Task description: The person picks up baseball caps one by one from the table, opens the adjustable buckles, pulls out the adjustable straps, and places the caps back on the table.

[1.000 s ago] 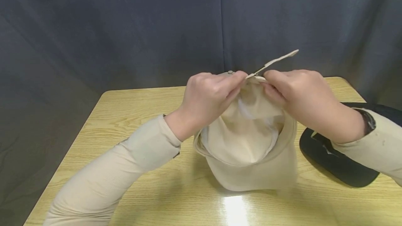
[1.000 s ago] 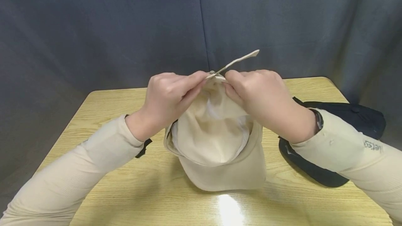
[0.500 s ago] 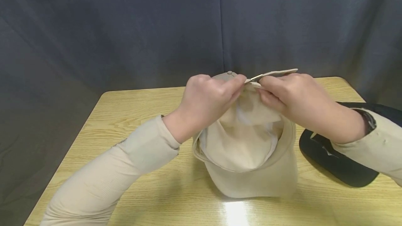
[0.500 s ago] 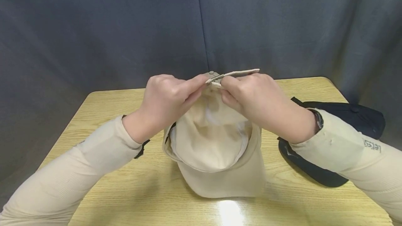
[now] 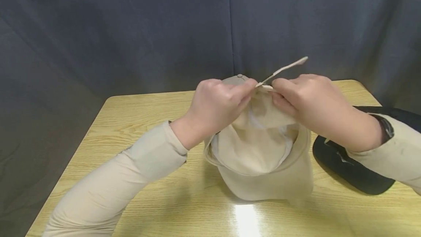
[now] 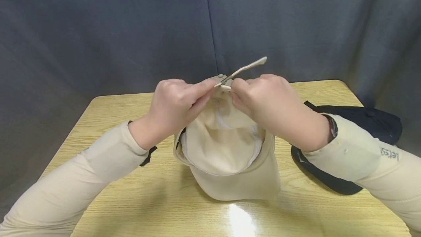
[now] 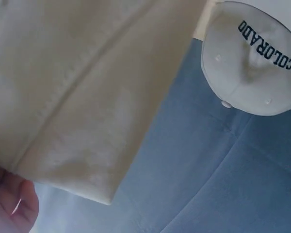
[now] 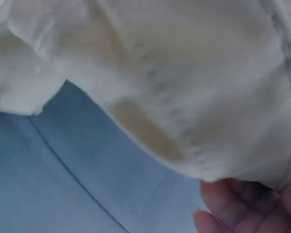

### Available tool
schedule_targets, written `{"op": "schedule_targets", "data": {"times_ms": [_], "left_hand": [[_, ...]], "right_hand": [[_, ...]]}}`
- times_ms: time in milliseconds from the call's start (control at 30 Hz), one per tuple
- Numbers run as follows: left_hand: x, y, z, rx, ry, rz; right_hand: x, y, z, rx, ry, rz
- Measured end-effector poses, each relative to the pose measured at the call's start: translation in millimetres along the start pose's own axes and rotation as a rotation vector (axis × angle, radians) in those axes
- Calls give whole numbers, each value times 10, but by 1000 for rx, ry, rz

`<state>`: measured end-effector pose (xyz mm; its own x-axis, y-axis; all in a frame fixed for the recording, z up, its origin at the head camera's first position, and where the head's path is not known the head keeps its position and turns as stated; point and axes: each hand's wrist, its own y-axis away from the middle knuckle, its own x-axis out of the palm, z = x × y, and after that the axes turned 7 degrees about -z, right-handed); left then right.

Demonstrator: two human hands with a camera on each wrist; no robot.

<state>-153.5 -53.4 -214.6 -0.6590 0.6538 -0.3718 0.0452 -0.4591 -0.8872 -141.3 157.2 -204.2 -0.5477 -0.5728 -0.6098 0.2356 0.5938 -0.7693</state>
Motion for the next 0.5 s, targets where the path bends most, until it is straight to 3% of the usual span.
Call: {"op": "schedule_targets", "data": {"times_ms": [133, 333, 500], "left_hand": [[1, 0, 3, -32, 32, 16], [35, 21, 12, 63, -44, 0], [42, 35, -1, 119, -109, 0]], "right_hand": [[-2, -10, 1, -78, 77, 1], [15, 5, 21, -24, 48, 35], [71, 30, 68, -22, 44, 13]]}}
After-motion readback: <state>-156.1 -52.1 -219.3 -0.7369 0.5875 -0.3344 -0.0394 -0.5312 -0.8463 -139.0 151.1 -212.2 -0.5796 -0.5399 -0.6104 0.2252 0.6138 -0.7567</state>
